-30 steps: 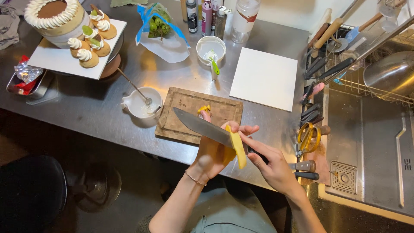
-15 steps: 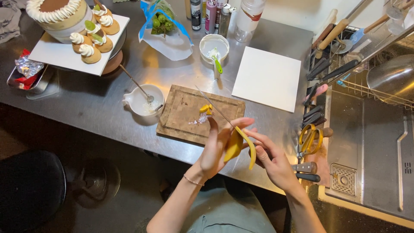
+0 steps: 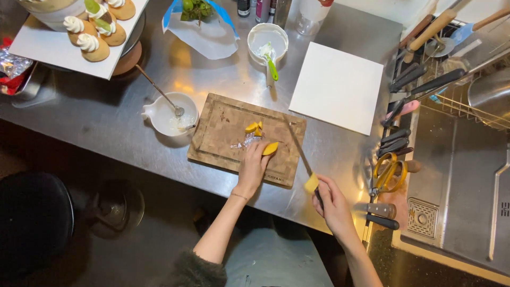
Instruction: Cutting grapes and mango into small pieces and placing them on top of cupcakes and a cake for decoration.
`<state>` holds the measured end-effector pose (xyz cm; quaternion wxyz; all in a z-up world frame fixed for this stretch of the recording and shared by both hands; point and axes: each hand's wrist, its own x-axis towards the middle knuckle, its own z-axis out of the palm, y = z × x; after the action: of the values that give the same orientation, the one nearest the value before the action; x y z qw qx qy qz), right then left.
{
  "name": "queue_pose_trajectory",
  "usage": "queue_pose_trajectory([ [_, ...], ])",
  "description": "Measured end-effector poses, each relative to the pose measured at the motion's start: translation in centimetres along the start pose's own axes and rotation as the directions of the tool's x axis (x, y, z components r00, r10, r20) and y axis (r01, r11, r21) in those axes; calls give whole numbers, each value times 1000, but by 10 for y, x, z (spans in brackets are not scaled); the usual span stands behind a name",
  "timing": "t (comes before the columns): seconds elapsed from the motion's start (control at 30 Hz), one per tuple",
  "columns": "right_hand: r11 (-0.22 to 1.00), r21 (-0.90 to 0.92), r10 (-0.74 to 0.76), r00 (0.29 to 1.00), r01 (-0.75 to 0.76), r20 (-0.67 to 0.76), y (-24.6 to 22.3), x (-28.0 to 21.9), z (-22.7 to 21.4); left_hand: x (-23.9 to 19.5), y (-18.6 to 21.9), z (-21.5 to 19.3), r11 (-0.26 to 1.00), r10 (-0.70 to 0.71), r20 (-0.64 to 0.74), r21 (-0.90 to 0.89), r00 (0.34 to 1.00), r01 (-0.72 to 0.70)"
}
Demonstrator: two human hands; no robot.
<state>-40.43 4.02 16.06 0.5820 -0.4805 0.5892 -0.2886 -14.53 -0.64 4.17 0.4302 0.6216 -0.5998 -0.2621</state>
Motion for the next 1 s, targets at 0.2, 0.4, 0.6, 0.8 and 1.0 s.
queue_pose_trajectory([
  [0.2, 924, -331, 187, 982, -190, -41, 14, -24, 7, -8, -13, -2, 994, 64, -99, 90, 993, -55],
  [0.4, 867, -441, 240, 970, -233, -41, 0, -28, 20, -15, -16, -18, 989, 147, -109, 0, 983, -148],
  [0.6, 850, -457, 281, 959, -262, -26, -10, -28, 24, -14, -23, -14, 963, 247, -97, 135, 964, -234],
  [0.8, 859, -423, 308, 951, -288, -24, -7, -23, 30, -15, -29, -12, 954, 260, -72, 171, 963, -245],
  [1.0, 900, -312, 324, 946, -303, 18, 7, -4, 40, -15, -30, -16, 956, 258, -66, 160, 964, -245],
])
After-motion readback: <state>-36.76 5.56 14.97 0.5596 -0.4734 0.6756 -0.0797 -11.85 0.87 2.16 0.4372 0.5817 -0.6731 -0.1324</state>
